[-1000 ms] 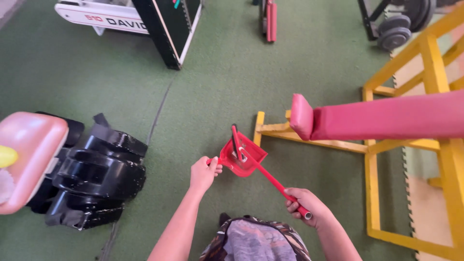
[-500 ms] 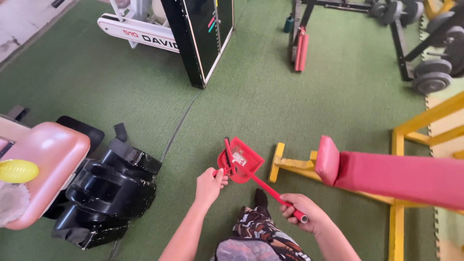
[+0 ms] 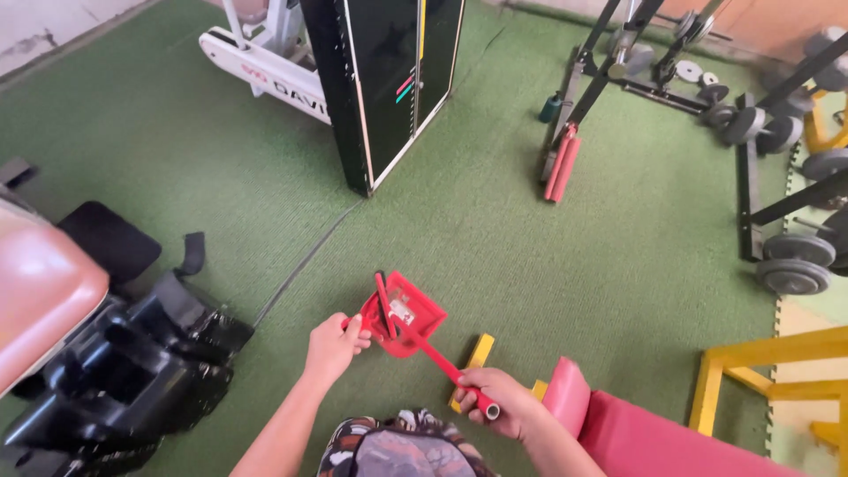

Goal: The recorder is using a small broom and dustpan to sweep debris from the green turf floor between gym equipment.

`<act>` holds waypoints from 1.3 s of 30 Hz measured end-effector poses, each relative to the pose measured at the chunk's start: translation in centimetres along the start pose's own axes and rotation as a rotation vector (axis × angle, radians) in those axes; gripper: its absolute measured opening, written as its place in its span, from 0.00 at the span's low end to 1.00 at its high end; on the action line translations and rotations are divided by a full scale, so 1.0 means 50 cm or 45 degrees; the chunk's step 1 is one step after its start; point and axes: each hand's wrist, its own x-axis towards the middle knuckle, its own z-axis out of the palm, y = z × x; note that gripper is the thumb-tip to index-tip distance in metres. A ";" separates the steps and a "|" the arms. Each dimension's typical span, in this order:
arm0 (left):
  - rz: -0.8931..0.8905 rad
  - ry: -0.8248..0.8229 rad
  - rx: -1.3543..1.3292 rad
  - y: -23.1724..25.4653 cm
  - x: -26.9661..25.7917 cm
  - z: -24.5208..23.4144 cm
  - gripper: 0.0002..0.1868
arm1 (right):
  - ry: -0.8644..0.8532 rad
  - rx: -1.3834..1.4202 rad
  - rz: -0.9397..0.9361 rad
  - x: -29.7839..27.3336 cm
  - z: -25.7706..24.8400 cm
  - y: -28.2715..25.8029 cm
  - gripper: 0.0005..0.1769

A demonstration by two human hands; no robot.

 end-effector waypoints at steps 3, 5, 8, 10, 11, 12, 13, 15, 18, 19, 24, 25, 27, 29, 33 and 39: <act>-0.016 0.002 -0.057 0.011 0.076 0.017 0.17 | 0.004 -0.024 0.011 0.028 -0.005 -0.100 0.05; -0.032 -0.004 -0.004 0.028 0.103 0.020 0.17 | 0.014 0.025 0.058 0.047 -0.011 -0.120 0.05; 0.011 -0.028 0.008 0.053 0.217 0.015 0.18 | 0.013 0.077 0.080 0.124 -0.001 -0.201 0.06; 0.020 -0.065 -0.012 0.073 0.284 0.016 0.19 | 0.015 0.117 0.098 0.169 0.012 -0.242 0.08; 0.042 -0.099 0.050 0.094 0.315 0.016 0.18 | 0.023 0.129 0.084 0.187 0.025 -0.262 0.07; 0.064 -0.134 0.117 0.117 0.346 0.010 0.17 | 0.029 0.145 0.069 0.206 0.044 -0.280 0.07; 0.061 -0.152 0.133 0.120 0.383 0.010 0.17 | 0.031 0.169 0.069 0.224 0.060 -0.284 0.07; 0.049 -0.217 0.115 0.156 0.501 0.017 0.17 | 0.097 0.229 -0.018 0.272 0.098 -0.337 0.06; 0.012 -0.299 0.132 0.186 0.602 -0.007 0.17 | 0.144 0.220 -0.069 0.321 0.162 -0.413 0.07; 0.009 -0.321 0.152 0.199 0.637 -0.020 0.17 | 0.147 0.250 -0.071 0.333 0.187 -0.429 0.07; 0.146 -0.443 0.249 0.296 0.797 -0.055 0.19 | 0.231 0.202 -0.224 0.385 0.262 -0.567 0.10; 0.134 -0.453 0.257 0.304 0.812 -0.060 0.19 | 0.236 0.216 -0.215 0.388 0.277 -0.577 0.10; 0.189 -0.473 0.238 0.344 0.869 -0.054 0.15 | 0.225 0.231 -0.301 0.399 0.300 -0.630 0.11; 0.172 -0.504 0.256 0.363 0.918 -0.042 0.16 | 0.212 0.254 -0.335 0.416 0.298 -0.684 0.10; 0.184 -0.546 0.306 0.400 1.000 -0.025 0.16 | 0.139 0.306 -0.376 0.450 0.289 -0.769 0.10; 0.173 -0.490 0.363 0.496 1.120 0.010 0.19 | 0.074 0.240 -0.393 0.491 0.267 -0.931 0.09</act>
